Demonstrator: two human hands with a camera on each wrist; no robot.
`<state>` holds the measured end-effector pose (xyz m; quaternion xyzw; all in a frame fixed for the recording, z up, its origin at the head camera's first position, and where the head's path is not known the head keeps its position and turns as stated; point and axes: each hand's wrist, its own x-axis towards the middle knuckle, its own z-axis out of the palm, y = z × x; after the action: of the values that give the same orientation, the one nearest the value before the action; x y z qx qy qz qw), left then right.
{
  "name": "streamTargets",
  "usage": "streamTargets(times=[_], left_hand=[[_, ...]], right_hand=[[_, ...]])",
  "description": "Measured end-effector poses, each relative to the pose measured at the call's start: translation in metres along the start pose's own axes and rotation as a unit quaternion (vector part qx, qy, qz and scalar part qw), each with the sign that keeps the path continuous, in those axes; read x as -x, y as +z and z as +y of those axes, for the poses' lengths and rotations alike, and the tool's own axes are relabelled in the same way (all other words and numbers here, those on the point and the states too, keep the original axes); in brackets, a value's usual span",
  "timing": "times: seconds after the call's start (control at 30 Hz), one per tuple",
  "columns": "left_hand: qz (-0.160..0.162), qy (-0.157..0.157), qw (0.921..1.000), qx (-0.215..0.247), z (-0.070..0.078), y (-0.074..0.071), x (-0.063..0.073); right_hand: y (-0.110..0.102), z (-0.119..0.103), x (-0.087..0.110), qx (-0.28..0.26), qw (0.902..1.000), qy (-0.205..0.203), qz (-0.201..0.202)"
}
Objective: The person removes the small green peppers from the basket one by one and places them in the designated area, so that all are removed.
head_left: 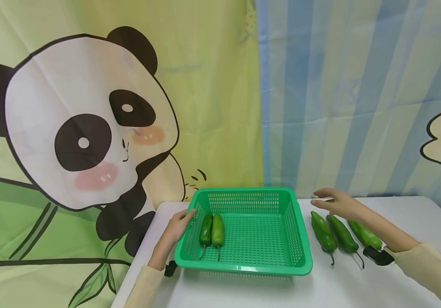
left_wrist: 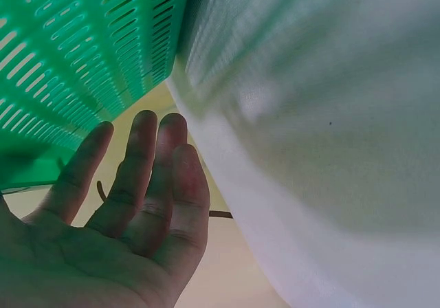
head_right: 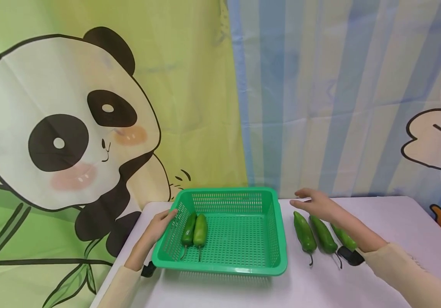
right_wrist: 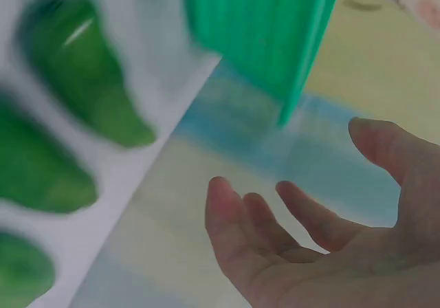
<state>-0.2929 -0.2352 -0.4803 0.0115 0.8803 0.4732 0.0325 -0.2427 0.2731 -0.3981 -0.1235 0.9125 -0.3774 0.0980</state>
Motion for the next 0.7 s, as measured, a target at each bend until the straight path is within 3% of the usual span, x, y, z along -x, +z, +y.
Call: streamTargets(times=[0.2, 0.53, 0.7], left_hand=[[0.001, 0.006, 1.0000, -0.007, -0.003, 0.001, -0.001], [0.006, -0.005, 1.0000, 0.002, -0.003, 0.001, -0.001], [0.001, -0.007, 0.9999, 0.009, -0.002, 0.002, -0.001]], right_hand=[[0.023, -0.041, -0.006, -0.003, 0.9985, -0.055, 0.003], [0.067, -0.092, -0.036, 0.035, 0.9957, -0.081, -0.027], [0.086, -0.116, -0.052, 0.081, 0.9901, -0.090, -0.070]])
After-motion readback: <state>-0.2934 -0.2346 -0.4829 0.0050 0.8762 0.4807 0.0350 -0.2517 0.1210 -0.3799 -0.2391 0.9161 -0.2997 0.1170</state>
